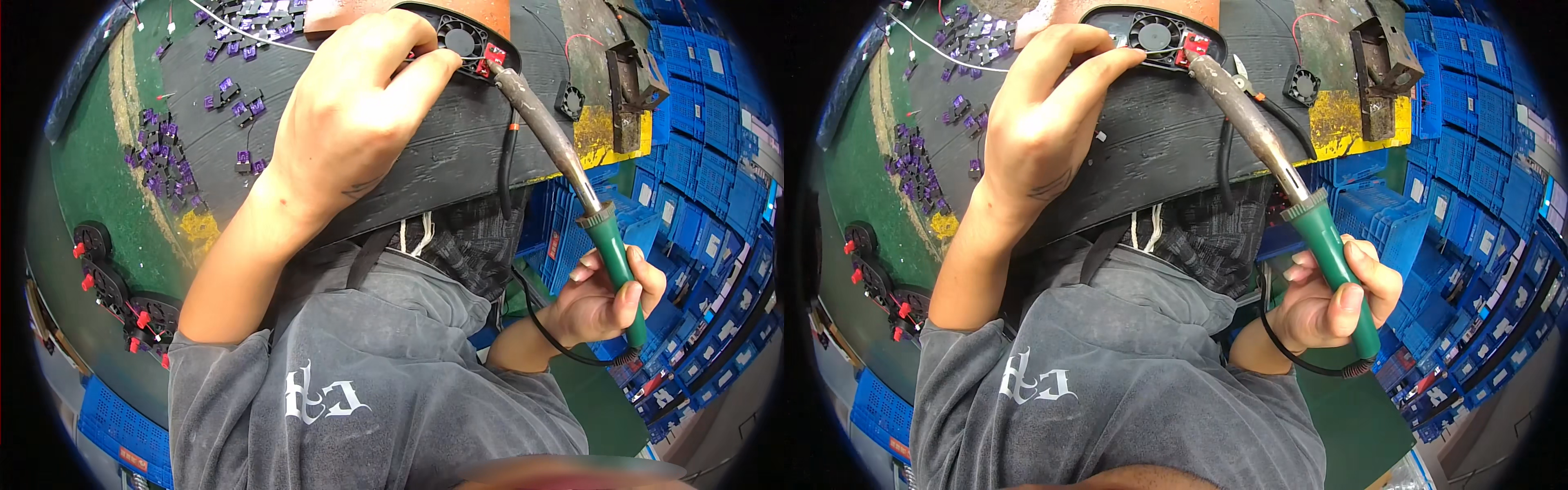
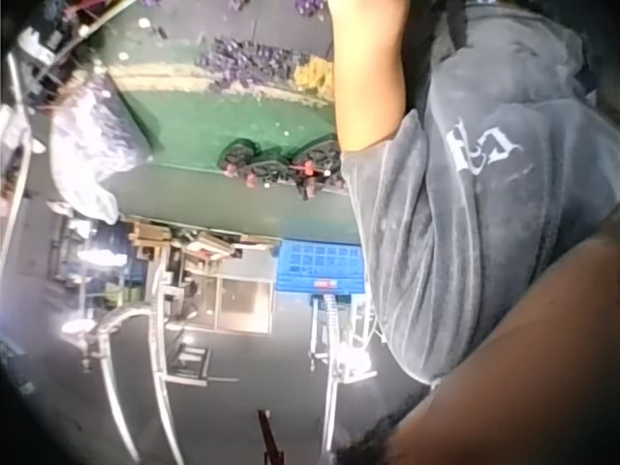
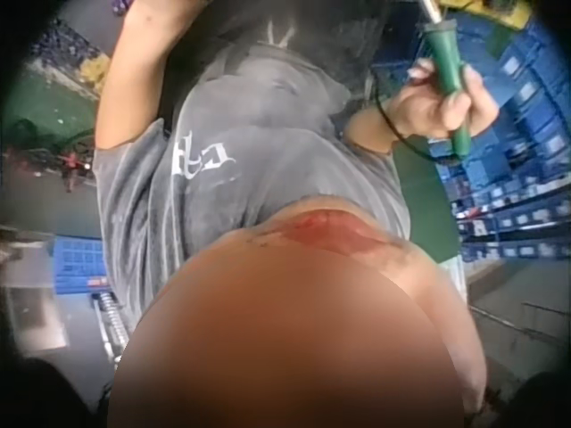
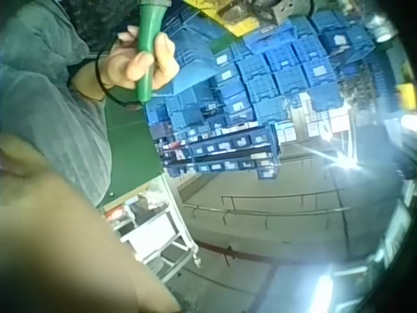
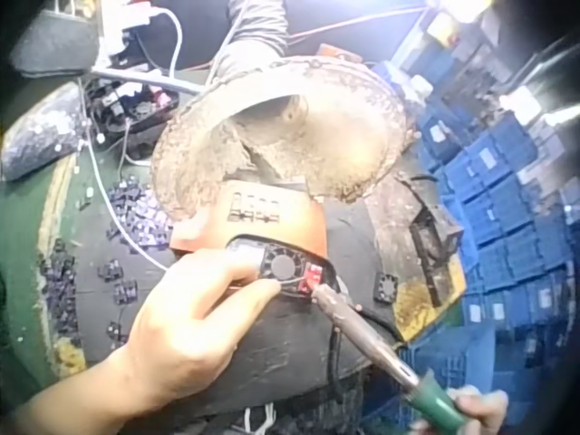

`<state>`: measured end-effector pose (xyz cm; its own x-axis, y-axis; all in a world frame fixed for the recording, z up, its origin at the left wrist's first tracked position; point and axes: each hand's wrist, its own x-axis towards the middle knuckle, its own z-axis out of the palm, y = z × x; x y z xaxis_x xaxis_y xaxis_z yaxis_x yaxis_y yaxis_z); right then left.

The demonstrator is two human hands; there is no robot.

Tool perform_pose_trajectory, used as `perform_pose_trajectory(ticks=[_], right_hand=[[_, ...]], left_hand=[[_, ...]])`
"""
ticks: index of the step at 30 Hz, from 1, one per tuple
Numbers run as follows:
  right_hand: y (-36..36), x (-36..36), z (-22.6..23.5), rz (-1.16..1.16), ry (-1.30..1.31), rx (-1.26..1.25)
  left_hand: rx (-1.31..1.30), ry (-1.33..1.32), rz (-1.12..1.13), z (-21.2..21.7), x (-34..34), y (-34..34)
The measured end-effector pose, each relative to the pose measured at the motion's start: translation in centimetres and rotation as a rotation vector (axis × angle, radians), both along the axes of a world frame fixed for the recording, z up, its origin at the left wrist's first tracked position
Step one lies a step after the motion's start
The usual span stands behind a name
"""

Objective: Assembling and soldering components of an electronic device at a workbench.

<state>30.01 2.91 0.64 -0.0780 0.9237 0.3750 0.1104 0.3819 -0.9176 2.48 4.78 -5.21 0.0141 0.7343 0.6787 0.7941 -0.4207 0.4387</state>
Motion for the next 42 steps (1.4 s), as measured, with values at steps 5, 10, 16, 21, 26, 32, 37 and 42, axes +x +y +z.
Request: perform_pose_trajectory(ticks=[5,10,16,21,26,32,37,42], right_hand=[[-0.1,-0.1,0.1,-0.084,-0.024,0.012],[-0.4,0.6,0.2,-0.079,-0.027,-0.012],[-0.4,0.6,0.0,-0.043,0.003,-0.018],[-0.2,0.3,0.2,-0.049,-0.009,-0.017],[0.0,0.4,0.2,-0.035,-0.018,-0.016],[0.2,0.4,0.2,0.006,-0.006,-0.004],[0.4,0.3,0.2,0.033,0.002,-0.003],[0.3,0.3,0.3,0.027,0.010,-0.009]], left_hand=[[-0.010,0.009,-0.009,0.4,0.0,-0.1],[0.012,-0.017,-0.018,0.1,0.0,0.0],[0.007,0.013,-0.004,0.4,-0.1,-0.1],[-0.013,-0.007,0.009,-0.2,0.1,-0.1],[-0.039,-0.008,-0.012,0.1,0.1,0.0],[-0.027,-0.004,-0.011,0.1,0.3,0.1],[-0.033,-0.001,-0.006,0.1,0.3,0.1],[-0.008,-0.011,0.006,0.0,0.3,0.1]])
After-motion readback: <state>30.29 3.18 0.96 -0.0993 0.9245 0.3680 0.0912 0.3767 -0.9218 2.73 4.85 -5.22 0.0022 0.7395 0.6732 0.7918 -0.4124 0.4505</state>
